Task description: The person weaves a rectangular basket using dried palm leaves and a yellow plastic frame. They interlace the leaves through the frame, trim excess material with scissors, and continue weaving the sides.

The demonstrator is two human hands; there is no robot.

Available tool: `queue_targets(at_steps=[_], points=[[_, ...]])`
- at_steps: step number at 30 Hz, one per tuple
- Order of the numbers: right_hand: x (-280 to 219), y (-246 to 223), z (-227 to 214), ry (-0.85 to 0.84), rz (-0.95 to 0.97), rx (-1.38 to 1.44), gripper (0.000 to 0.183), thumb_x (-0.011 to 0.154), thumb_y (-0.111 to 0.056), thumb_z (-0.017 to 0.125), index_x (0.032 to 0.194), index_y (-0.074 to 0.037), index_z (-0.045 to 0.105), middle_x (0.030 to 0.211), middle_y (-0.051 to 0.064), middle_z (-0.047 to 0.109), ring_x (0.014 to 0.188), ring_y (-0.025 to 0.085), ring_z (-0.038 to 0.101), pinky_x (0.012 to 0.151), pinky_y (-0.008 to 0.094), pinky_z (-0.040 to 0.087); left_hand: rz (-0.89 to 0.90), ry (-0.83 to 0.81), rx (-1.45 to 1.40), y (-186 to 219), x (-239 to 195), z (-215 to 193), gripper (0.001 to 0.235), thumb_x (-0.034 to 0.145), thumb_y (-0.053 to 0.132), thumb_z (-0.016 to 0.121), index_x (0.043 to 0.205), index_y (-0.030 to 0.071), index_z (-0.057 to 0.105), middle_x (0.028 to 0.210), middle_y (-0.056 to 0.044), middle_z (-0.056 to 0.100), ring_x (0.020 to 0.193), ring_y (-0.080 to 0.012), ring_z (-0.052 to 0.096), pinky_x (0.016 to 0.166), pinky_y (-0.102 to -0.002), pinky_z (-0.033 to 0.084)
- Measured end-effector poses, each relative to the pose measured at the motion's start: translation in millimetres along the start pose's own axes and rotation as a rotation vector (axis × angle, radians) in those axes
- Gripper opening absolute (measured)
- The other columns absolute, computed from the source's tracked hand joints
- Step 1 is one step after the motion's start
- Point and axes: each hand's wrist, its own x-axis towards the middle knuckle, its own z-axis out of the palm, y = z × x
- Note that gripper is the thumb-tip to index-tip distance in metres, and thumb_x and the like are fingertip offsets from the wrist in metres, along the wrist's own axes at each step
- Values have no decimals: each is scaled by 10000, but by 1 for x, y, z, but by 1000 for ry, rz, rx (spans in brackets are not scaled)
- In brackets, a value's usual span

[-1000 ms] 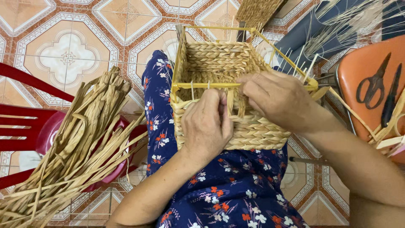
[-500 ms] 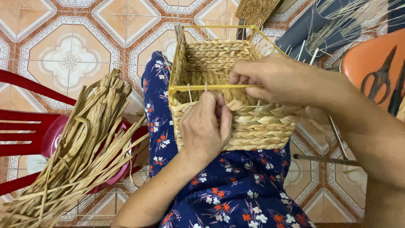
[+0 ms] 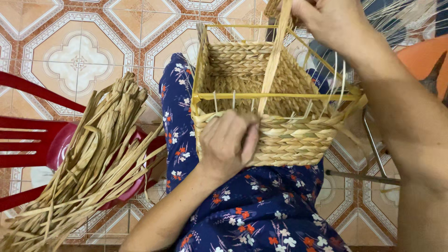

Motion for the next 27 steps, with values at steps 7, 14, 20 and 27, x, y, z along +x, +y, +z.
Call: queue_targets(at_steps=[7, 14, 20, 27], points=[[-23, -34, -4, -528, 313, 490, 231, 937, -118, 650, 1138, -41, 733, 912, 85, 783, 759, 128, 754, 696, 263, 599, 143, -100, 50, -6, -15, -6, 444, 902, 97, 808, 1328, 100, 685, 1009, -12, 624, 854, -192, 579, 741, -355, 449], [-32, -36, 13, -570, 333, 589, 212, 960, -77, 624, 1147, -45, 719, 948, 72, 777, 765, 130, 730, 715, 275, 605, 183, -131, 89, -7, -16, -7, 494, 869, 99, 806, 1346, 73, 678, 1045, -34, 626, 866, -197, 576, 743, -359, 447], [-37, -33, 21, -548, 357, 545, 212, 947, -43, 616, 1129, -46, 725, 923, 64, 775, 758, 125, 727, 696, 267, 601, 108, -139, 124, 2, -15, -4, 416, 881, 71, 790, 1288, 71, 702, 988, -27, 591, 864, -202, 566, 746, -362, 443], [-37, -45, 22, -587, 356, 488, 224, 913, -44, 639, 1116, -65, 731, 912, 57, 782, 756, 109, 728, 678, 257, 598, 100, -150, 141, 5, -13, -2, 332, 883, 112, 798, 1207, 96, 727, 938, -16, 567, 827, -201, 532, 718, -360, 418]])
